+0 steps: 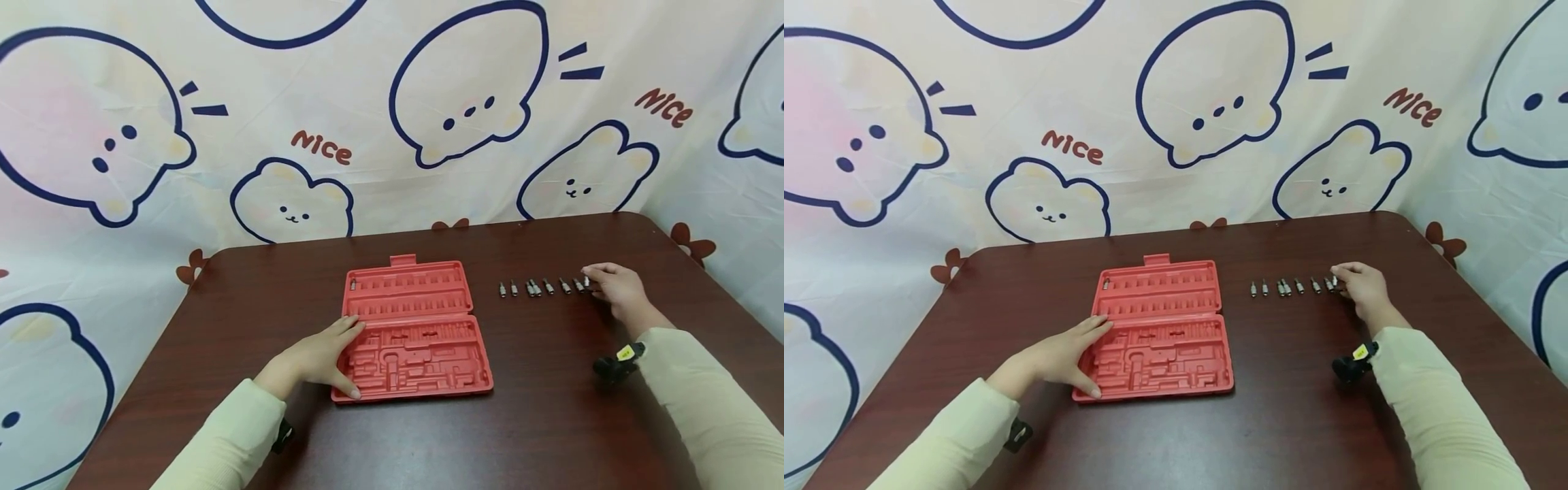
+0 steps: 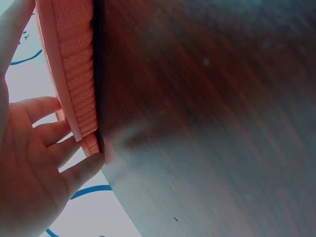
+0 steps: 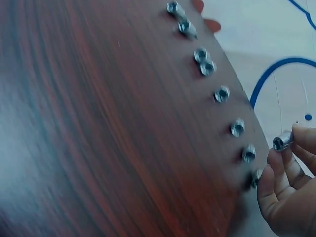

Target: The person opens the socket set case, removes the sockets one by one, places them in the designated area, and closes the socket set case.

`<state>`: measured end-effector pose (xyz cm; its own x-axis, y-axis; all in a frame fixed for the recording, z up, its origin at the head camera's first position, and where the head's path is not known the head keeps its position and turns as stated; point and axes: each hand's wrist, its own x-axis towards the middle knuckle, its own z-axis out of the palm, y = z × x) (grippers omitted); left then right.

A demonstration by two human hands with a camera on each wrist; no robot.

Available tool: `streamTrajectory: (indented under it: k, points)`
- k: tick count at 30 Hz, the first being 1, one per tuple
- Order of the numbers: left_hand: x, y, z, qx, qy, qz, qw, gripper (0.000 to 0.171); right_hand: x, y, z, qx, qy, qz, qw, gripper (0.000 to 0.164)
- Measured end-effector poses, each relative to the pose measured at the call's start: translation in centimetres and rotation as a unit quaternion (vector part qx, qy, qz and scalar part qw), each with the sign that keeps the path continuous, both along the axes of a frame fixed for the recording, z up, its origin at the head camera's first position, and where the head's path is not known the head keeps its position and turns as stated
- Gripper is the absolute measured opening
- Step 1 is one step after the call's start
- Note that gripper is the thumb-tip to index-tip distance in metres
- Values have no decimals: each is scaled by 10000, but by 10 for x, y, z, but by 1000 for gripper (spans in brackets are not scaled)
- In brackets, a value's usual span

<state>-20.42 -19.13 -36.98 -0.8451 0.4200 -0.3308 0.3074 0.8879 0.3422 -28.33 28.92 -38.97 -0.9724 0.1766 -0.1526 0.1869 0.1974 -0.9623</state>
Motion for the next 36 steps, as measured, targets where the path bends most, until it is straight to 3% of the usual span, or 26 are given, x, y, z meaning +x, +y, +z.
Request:
streamTrajectory:
  k: [8, 17, 23, 30, 36]
  points:
    - [2, 0, -2, 5, 27, -30, 10000, 113, -2, 22, -5, 782, -10, 38, 9969, 13]
    - [1, -1, -1, -16, 0, 48, 10000, 113, -8, 32, -9, 1908, -122, 102, 9815, 41]
    - [2, -1, -1, 15, 44, -39, 10000, 113, -10, 31, -12, 2285, -407, 55, 9727, 44]
    - [1, -1, -1, -1, 14, 12, 10000, 113, -10, 27, -13, 2790, -446, -36, 9592, 43]
    - [0, 0, 1, -1, -30, 9, 10000, 113, -12, 25, -12, 2762, -475, -67, 9599, 42]
